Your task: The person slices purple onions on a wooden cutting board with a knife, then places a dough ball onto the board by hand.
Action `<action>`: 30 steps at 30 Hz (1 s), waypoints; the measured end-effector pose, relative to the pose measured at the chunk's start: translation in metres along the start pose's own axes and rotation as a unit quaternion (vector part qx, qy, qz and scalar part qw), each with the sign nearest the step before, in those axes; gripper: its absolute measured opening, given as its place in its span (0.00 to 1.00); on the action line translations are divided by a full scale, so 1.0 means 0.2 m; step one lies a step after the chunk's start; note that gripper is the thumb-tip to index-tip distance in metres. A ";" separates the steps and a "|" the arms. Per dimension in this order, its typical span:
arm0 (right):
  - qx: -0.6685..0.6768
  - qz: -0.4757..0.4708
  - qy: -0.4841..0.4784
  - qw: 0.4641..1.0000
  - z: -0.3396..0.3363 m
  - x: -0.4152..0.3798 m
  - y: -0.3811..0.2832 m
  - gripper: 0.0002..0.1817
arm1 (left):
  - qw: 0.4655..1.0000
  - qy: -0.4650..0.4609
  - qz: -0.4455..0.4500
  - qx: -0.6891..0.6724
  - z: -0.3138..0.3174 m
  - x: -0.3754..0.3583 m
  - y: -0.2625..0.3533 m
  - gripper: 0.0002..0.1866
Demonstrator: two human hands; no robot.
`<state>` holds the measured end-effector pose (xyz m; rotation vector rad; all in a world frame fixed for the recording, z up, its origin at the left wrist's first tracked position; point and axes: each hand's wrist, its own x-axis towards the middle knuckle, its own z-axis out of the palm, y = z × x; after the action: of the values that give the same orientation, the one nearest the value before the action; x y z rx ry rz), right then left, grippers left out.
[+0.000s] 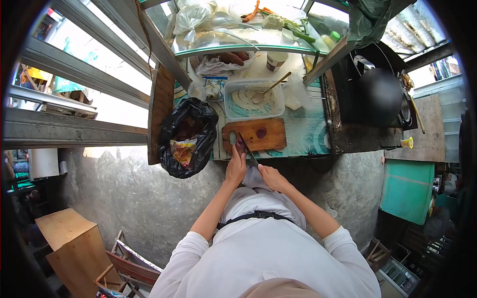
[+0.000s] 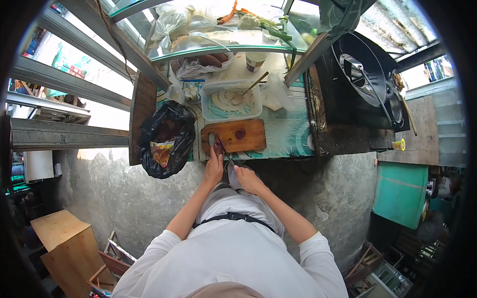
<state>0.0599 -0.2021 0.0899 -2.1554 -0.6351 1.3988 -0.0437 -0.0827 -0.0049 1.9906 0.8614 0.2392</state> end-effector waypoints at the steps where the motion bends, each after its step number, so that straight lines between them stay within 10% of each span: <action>1: 0.010 0.016 -0.007 1.000 -0.01 0.00 0.00 0.29 | 1.000 -0.003 -0.001 -0.002 0.00 0.00 0.00 0.30; 30: 0.254 0.109 -0.103 0.956 0.02 0.13 0.08 0.25 | 1.000 0.006 -0.022 0.007 0.01 0.01 0.05 0.31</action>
<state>0.0675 -0.1978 0.0616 -1.7189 -0.0815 1.6972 -0.0366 -0.0855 0.0019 1.9818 0.9161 0.2215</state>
